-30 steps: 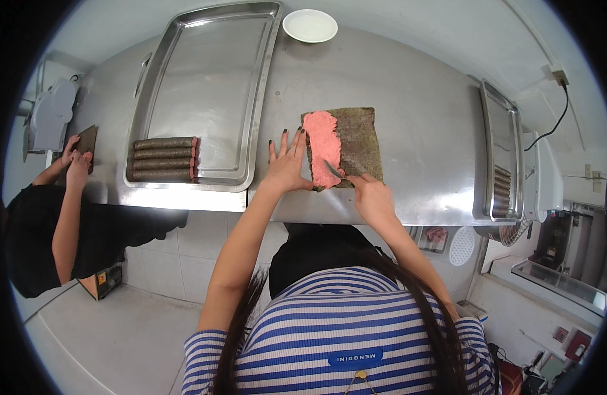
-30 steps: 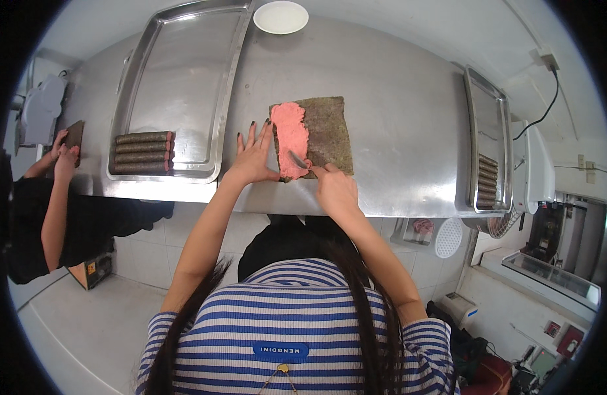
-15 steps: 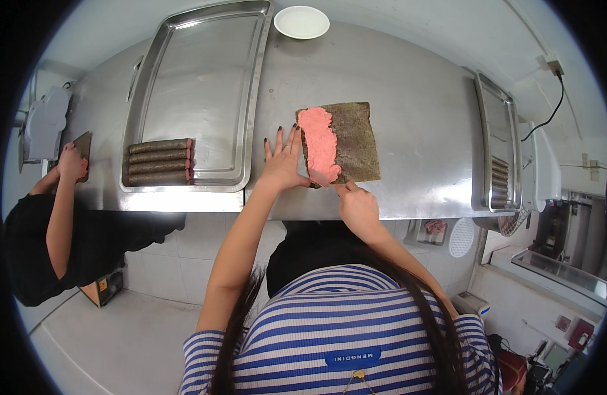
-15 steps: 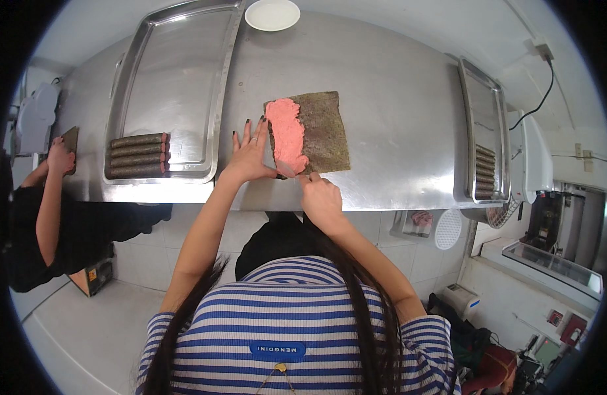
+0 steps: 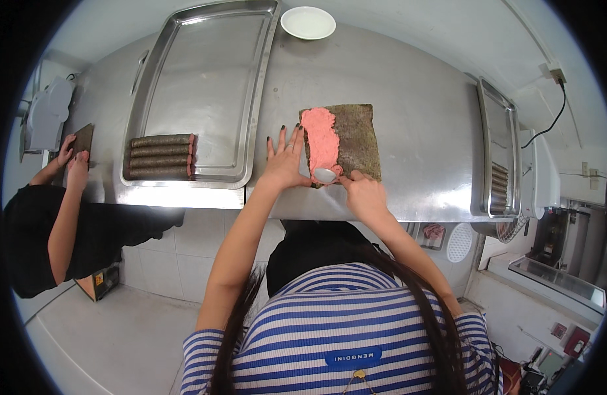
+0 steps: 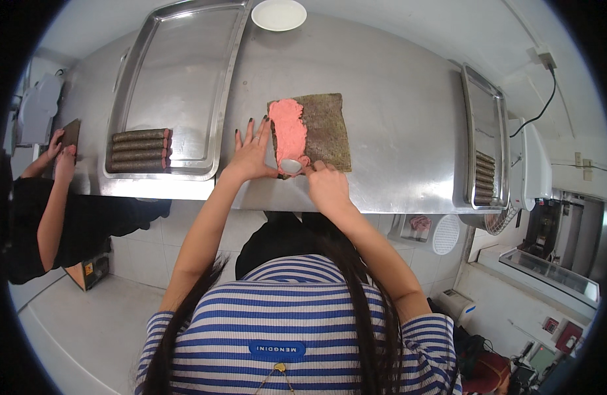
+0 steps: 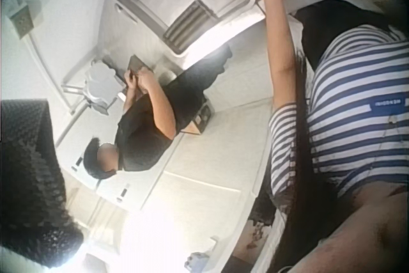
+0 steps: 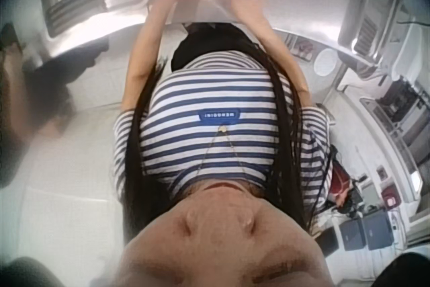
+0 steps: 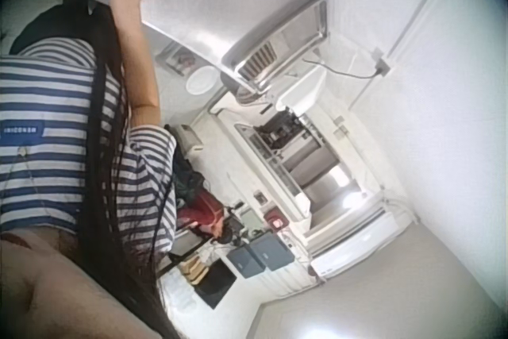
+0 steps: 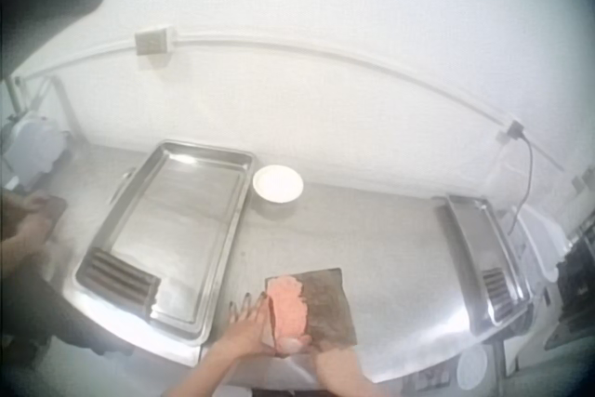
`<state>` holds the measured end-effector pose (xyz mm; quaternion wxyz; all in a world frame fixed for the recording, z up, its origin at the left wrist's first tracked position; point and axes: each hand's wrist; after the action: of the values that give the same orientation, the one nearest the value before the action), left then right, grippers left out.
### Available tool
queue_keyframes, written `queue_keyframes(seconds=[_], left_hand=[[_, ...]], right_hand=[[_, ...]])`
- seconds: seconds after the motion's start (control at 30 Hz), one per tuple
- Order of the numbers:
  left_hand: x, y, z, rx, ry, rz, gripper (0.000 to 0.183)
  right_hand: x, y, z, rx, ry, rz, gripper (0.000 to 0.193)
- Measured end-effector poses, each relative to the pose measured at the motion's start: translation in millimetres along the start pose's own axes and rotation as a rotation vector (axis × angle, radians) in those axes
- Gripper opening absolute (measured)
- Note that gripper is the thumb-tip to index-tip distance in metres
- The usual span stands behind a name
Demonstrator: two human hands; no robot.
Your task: The person spreads a pink filling onto a sheet of nori using a spoon, then rolls the nori into a cylindrical sushi roll. The completed roll is placed on a metal tray alongside other finished rolls. The process is repeated with additional nori sheets.
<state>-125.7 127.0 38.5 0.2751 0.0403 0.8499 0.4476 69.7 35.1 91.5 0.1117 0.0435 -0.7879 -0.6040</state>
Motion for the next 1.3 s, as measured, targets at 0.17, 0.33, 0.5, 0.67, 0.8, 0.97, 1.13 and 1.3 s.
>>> queue_keyframes(seconds=[0.17, 0.33, 0.5, 0.67, 0.8, 0.97, 1.13, 1.3], left_hand=[[-1, 1, 0, 0.004, 0.009, -0.019, 0.134], [-1, 3, -1, 0.008, 0.007, -0.013, 0.133], [0, 0, 0, -0.001, 0.002, -0.012, 0.134], [0, 1, 0, 0.025, 0.016, 0.006, 0.134], [-1, 2, 0, 0.028, 0.024, 0.017, 0.134], [-2, 2, 0, 0.033, 0.026, 0.023, 0.134], [1, -2, 2, 0.017, 0.021, 0.034, 0.133], [-2, 2, 1, 0.031, 0.039, 0.028, 0.134]], right_hand=[[-14, 7, 16, -0.133, 0.116, -0.033, 0.022], [-15, 35, 17, -0.028, 0.027, -0.025, 0.029], [-2, 14, 8, -0.003, 0.039, -0.037, 0.020], [-16, 8, 9, 0.054, 0.086, -0.070, 0.028], [-43, 37, 10, 0.013, 0.070, -0.003, 0.026], [-55, 49, 8, -0.037, 0.009, 0.048, 0.024], [-57, 57, 5, -0.019, -0.071, 0.104, 0.022], [-53, 54, -1, -0.004, -0.034, 0.066, 0.022]])
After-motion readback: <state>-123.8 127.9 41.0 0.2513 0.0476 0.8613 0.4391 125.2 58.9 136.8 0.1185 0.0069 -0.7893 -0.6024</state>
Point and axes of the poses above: each hand's wrist, its own z-axis towards the middle knuckle, its own y-axis out of the back of the hand, x = y × z, and after that the axes turned 7 degrees about x, right-handed
